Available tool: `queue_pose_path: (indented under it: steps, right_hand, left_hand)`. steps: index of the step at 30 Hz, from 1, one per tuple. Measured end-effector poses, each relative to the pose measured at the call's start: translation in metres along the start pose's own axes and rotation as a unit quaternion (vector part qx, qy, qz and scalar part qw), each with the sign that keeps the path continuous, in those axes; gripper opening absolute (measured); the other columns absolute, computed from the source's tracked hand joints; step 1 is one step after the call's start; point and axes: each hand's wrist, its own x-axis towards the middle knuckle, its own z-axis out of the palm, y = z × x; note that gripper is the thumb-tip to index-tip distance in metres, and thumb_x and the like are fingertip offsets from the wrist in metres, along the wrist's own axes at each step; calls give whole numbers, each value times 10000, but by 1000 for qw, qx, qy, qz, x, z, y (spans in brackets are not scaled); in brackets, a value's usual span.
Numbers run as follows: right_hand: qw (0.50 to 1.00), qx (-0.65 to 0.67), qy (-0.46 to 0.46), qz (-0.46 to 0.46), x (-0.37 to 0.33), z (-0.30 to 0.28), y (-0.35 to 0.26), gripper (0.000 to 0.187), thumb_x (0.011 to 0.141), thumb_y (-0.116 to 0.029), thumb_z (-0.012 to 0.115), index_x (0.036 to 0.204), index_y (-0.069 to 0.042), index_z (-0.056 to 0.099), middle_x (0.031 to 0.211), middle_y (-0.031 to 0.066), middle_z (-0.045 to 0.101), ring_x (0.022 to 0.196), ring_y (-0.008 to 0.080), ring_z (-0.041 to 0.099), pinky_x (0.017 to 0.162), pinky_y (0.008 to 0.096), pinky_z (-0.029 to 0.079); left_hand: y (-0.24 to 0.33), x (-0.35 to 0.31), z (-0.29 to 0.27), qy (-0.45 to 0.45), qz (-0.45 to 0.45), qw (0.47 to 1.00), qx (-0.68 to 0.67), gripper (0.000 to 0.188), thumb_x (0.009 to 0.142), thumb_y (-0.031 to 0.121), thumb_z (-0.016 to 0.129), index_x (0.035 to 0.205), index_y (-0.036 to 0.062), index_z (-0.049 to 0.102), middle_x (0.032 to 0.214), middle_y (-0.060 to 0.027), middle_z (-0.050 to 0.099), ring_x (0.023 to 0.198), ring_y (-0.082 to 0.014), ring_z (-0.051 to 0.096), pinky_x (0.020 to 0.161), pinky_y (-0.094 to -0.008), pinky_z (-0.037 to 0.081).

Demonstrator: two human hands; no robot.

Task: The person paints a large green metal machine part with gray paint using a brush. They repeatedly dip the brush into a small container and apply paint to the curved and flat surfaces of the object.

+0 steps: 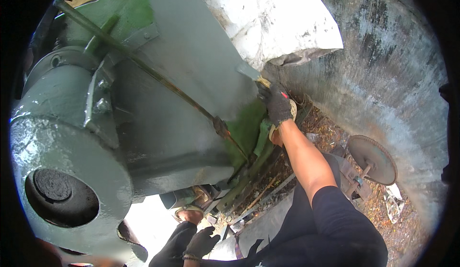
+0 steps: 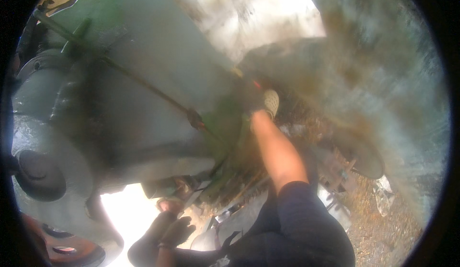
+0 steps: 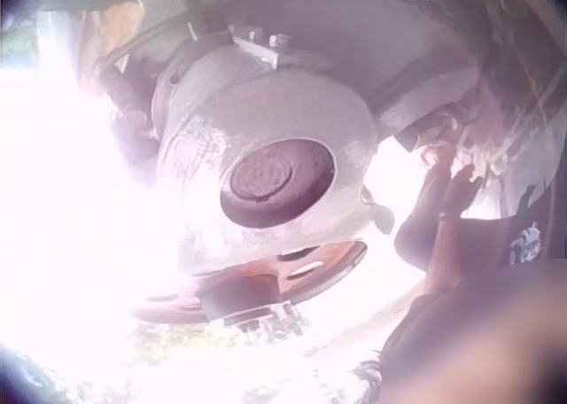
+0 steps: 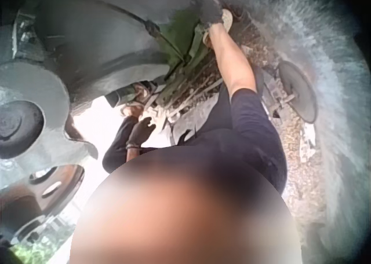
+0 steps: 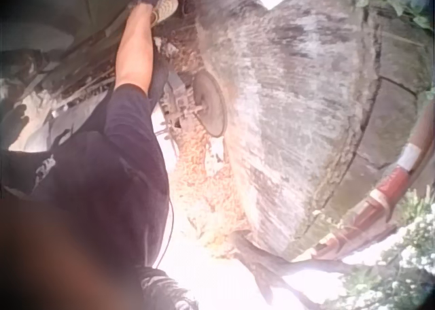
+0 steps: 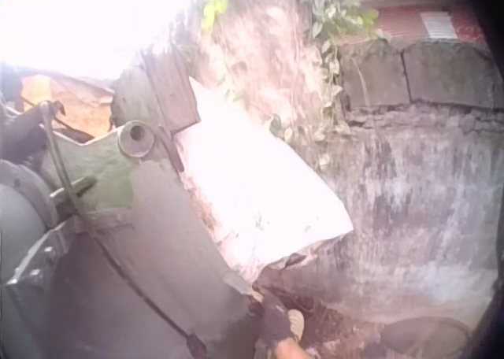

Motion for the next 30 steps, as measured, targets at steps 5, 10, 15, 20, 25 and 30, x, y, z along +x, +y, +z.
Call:
queue_pose_path:
  steps: [5, 10, 15, 20, 25, 30]
  right_hand:
    - [989, 43, -35, 140, -31, 29, -31, 487, 1123, -344, 593, 1541, -94, 574, 1322, 125, 707, 1138, 244, 699, 983, 376, 572]
    - [986, 118, -31, 109, 0, 79, -98, 478, 1101, -320, 650, 1511, -80, 604, 1277, 130, 711, 1103, 239, 701, 957, 376, 577]
    - [991, 130, -40, 15, 31, 58, -57, 387, 1103, -304, 661, 1403, -62, 698, 1210, 120, 752, 1094, 203, 709, 942, 343, 574]
    - [992, -112, 17, 64, -20, 35, -15, 369, 1109, -332, 641, 1299, -45, 774, 1131, 77, 803, 1004, 178, 738, 873, 340, 581]
    - [973, -221, 64, 13, -22, 28, -46, 404, 1076, -394, 656, 1197, -37, 801, 1039, 100, 814, 916, 187, 756, 845, 378, 586]
    - [984, -176, -21, 6, 10, 98, -251, 367, 1077, -344, 654, 1142, -14, 802, 978, 98, 812, 895, 175, 757, 799, 349, 581]
  left_hand:
    - [-25, -35, 4, 12, -70, 996, -56, 580, 968, 455, 728, 1393, 61, 706, 1323, -198, 759, 1184, -382, 744, 1040, -461, 580]
    - [-43, -37, 13, 33, -38, 998, -42, 567, 965, 443, 734, 1383, 61, 709, 1313, -198, 763, 1162, -367, 755, 1026, -460, 586]
    - [-4, -25, -5, 26, -26, 999, -9, 565, 964, 444, 736, 1381, 64, 711, 1303, -187, 770, 1151, -365, 760, 1024, -462, 586]
    - [-38, -26, 8, 29, 9, 999, 41, 566, 968, 452, 733, 1383, 68, 711, 1304, -177, 772, 1151, -365, 760, 1027, -464, 585]
    - [-26, -24, 8, 31, 16, 998, 43, 573, 971, 462, 727, 1387, 69, 711, 1302, -176, 773, 1157, -370, 756, 1032, -468, 584]
    - [-27, -32, 5, 27, -38, 999, -11, 580, 974, 463, 723, 1390, 59, 708, 1319, -185, 764, 1215, -372, 732, 1057, -467, 571]
